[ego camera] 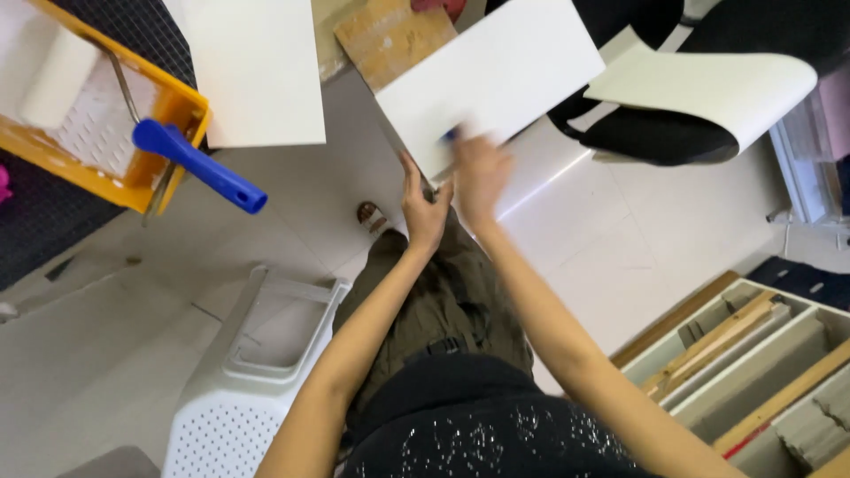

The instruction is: Applying adhesive paper to white boards using a paint roller and a squeegee tool.

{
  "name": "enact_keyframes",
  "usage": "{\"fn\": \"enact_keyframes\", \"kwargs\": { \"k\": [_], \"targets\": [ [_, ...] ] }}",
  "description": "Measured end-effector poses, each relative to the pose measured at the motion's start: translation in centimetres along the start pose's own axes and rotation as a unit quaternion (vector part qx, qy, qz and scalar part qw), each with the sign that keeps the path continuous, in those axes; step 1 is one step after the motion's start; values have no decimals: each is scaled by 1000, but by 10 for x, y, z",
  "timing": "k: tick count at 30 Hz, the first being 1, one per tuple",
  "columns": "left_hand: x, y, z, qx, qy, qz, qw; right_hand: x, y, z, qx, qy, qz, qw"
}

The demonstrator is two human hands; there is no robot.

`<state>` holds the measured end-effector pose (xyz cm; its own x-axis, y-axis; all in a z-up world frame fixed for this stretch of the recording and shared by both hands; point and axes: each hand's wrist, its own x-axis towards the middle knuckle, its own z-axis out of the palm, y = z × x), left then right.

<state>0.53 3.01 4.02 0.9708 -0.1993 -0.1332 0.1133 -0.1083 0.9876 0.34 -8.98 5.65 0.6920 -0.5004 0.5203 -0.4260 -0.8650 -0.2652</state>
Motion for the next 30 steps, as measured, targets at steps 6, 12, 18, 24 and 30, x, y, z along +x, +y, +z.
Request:
{"fn": "enact_keyframes", "kwargs": {
  "k": [6,12,18,24,30],
  "targets": [
    [58,53,-25,-311,-90,-251,912,65,61,45,-77,-23,-10,997],
    [116,16,-38,-398,-183,-399,805,24,-54,24,59,-86,29,994],
    [126,11,-39,-419,-222,-382,793,59,34,37,-7,-74,-82,994],
    [153,32,-58,-385,-250,-458,761,54,-16,34,184,-96,-347,915],
    [158,12,-57,-402,-249,-448,759,46,-15,35,170,-111,-326,923]
  ]
}}
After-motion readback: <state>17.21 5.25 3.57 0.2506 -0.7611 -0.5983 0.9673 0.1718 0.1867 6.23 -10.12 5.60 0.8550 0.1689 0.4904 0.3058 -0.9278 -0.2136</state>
